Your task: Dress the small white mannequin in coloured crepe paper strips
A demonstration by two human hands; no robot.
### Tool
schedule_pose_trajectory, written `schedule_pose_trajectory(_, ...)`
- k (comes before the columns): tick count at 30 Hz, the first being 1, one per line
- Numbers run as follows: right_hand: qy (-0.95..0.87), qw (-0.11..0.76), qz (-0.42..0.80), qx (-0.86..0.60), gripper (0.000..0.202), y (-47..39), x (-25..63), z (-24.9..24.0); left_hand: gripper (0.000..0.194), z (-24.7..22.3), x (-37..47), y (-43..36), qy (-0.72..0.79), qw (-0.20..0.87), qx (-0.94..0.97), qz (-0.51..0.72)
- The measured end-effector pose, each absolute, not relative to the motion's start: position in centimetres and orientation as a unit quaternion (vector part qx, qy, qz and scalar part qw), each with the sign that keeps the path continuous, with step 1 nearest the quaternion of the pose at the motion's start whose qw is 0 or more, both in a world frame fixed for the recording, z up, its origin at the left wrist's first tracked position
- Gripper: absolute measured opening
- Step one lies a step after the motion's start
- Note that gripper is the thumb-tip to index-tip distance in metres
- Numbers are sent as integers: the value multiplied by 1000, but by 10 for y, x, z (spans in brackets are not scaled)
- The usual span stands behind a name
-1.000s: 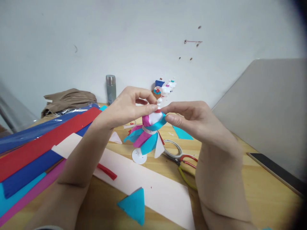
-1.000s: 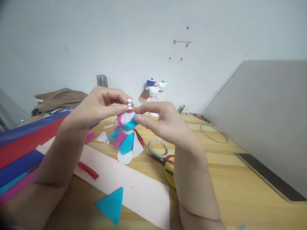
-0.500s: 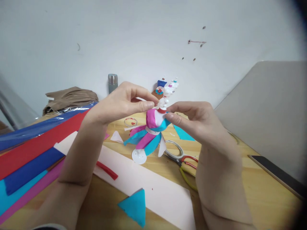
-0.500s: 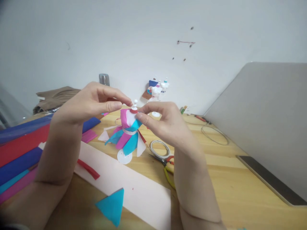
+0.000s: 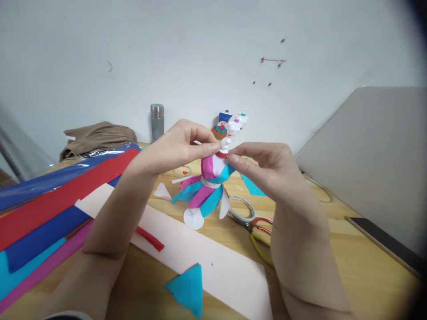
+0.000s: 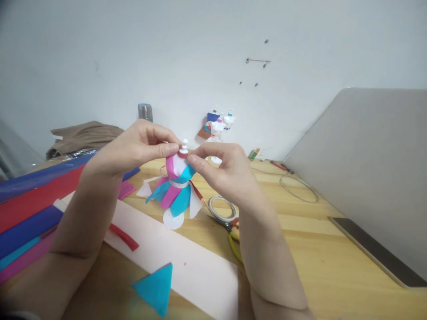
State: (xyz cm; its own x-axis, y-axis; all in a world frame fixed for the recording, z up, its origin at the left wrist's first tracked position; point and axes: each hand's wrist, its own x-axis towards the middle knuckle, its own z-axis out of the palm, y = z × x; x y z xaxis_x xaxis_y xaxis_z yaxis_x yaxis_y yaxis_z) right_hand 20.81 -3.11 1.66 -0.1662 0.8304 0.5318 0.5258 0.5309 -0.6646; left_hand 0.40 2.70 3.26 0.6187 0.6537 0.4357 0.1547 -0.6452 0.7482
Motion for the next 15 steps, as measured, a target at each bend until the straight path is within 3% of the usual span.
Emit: schedule_pose_trajectory(15,-748,451,168,-457,36,-31,208,17,29,33,2,29,216,375,833,345)
